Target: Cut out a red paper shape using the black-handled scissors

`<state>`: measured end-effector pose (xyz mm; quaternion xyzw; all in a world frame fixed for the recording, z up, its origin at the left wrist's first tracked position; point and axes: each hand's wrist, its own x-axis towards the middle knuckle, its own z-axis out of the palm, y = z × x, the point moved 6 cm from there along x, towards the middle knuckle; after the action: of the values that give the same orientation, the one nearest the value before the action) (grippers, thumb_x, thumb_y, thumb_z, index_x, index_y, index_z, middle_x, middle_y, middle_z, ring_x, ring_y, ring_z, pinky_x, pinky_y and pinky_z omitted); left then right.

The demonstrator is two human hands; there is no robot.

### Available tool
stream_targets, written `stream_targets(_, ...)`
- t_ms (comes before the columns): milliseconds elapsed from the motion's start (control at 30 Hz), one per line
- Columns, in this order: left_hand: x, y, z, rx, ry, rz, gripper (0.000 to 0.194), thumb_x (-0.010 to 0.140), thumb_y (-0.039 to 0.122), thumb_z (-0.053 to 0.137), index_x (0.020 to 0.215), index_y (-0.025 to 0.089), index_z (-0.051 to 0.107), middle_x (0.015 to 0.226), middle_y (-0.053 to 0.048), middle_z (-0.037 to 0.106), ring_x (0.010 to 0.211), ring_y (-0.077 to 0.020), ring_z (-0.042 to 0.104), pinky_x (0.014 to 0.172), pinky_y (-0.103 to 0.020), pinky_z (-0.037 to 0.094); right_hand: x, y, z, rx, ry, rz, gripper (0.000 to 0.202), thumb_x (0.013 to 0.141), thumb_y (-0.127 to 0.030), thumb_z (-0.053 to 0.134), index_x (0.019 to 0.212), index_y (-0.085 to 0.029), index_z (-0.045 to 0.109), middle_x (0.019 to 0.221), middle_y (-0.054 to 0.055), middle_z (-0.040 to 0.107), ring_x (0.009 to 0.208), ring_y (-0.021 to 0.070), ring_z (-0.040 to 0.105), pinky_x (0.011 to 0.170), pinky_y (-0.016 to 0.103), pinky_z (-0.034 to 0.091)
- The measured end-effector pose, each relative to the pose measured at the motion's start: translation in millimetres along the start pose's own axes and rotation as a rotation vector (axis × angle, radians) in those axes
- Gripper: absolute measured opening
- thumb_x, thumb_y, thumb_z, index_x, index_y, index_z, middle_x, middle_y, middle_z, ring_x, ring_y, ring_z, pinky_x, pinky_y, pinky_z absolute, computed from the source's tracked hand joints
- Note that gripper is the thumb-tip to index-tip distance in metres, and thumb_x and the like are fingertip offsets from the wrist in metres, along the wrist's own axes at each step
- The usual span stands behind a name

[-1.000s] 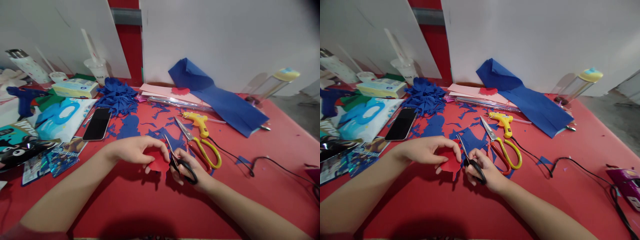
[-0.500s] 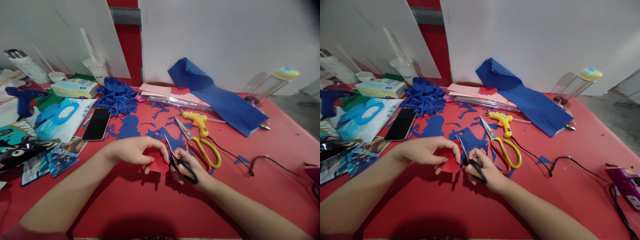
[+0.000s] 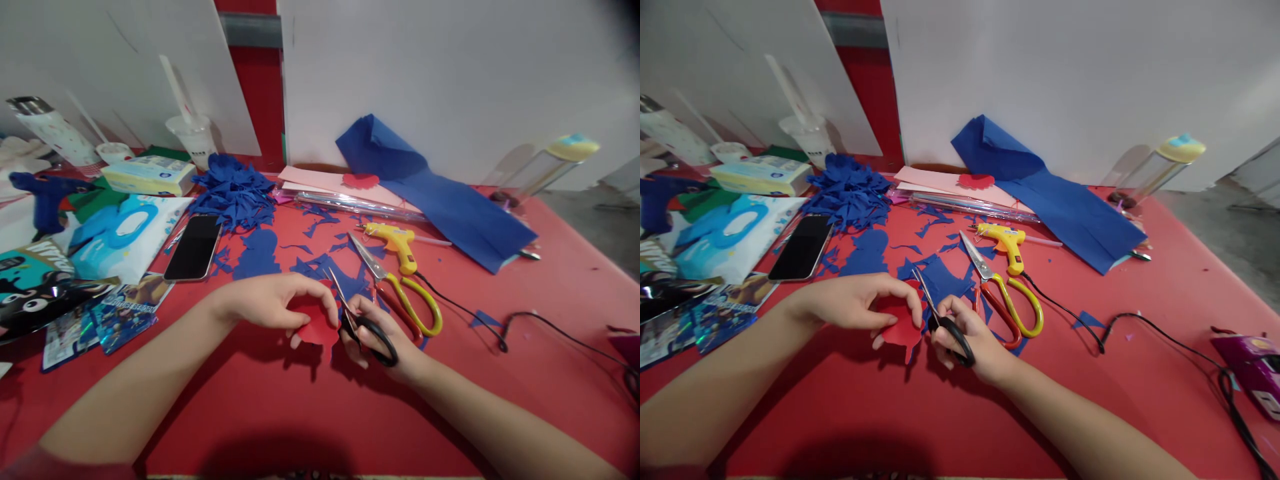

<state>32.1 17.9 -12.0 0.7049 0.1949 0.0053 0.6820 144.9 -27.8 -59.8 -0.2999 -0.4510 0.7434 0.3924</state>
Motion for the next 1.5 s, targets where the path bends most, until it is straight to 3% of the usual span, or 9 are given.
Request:
stream_targets(333, -1.0, -0.3, -0.5, 0.043, 0.005, -0.006, 0.048, 0.064, -0.009, 0.035, 0.101, 0.015, 0.056, 0.111, -0.008, 0.062, 0.052, -0.0046, 0.062, 0.049, -0.013, 0.047, -0.1, 1.6, -2.2, 0.025, 0.031, 0.012, 0.041, 0.072, -0.050, 0.064, 0.079, -0.023, 0.034, 0.053, -0.009, 0.048, 0.035, 0.0055, 0.039, 0.035, 0.016, 0.023)
stream_targets(633, -1.9, 3.9, -1.0, 0.082, 0.016, -0.009, 0.045, 0.067, -0.008, 0.036, 0.100, 0.016, 0.056, 0.100, -0.005, 0.066, 0.051, -0.0054, 0.062, 0.050, -0.013, 0.047, 0.6, 4.0, -4.3, 0.052, 0.029, -0.009, 0.040, 0.071, -0.046, 0.066, 0.078, -0.023, 0.034, 0.053, -0.009, 0.050, 0.031, 0.0041, 0.039, 0.032, 0.014, 0.023)
stream_targets(900, -2.2, 2.6, 0.0, 0.071, -0.005, -0.037, 0.044, 0.068, -0.006, 0.037, 0.100, 0.017, 0.056, 0.106, -0.006, 0.064, 0.052, -0.0056, 0.062, 0.051, -0.015, 0.047, -0.6, 4.0, -2.9, 0.037, 0.012, 0.043, 0.043, 0.071, -0.054, 0.061, 0.084, -0.023, 0.035, 0.055, -0.007, 0.052, 0.037, 0.0070, 0.042, 0.038, 0.019, 0.026)
stream_targets(1033, -0.3, 3.0, 4.9, 0.073, -0.053, -0.027, 0.046, 0.064, -0.008, 0.036, 0.096, 0.017, 0.058, 0.087, -0.001, 0.069, 0.051, -0.0068, 0.062, 0.051, -0.015, 0.047, 0.7, 3.6, -5.7, 0.037, 0.062, 0.018, 0.045, 0.069, -0.056, 0.062, 0.083, -0.023, 0.035, 0.058, -0.007, 0.049, 0.041, 0.0077, 0.042, 0.040, 0.020, 0.028)
stream_targets(1133, 3.6, 1.2, 14.1, 0.082, -0.121, -0.039, 0.049, 0.060, -0.009, 0.035, 0.095, 0.016, 0.059, 0.071, 0.002, 0.068, 0.050, -0.0092, 0.062, 0.049, -0.016, 0.047, 2.1, 2.3, -7.5, 0.009, 0.095, -0.017, 0.043, 0.066, -0.046, 0.070, 0.080, -0.023, 0.036, 0.056, -0.009, 0.045, 0.041, 0.0061, 0.039, 0.040, 0.019, 0.029)
stream_targets(1267, 10.3, -5.2, 27.2, 0.118, -0.181, -0.066, 0.049, 0.057, -0.008, 0.036, 0.091, 0.015, 0.062, 0.066, 0.002, 0.066, 0.051, -0.0107, 0.063, 0.048, -0.016, 0.047, 2.6, 3.5, -10.1, -0.028, 0.151, -0.034, 0.040, 0.064, -0.030, 0.075, 0.077, -0.023, 0.037, 0.060, -0.010, 0.044, 0.042, 0.0046, 0.041, 0.040, 0.017, 0.031)
stream_targets(1500, 16.2, -18.2, 29.6, 0.139, -0.153, -0.122, 0.040, 0.057, -0.005, 0.039, 0.081, 0.016, 0.064, 0.050, 0.005, 0.059, 0.047, -0.0110, 0.062, 0.045, -0.016, 0.046, 1.6, 7.5, -9.2, -0.104, 0.154, 0.014, 0.038, 0.063, -0.012, 0.069, 0.075, -0.023, 0.034, 0.051, -0.014, 0.037, 0.037, 0.0030, 0.030, 0.037, 0.014, 0.022)
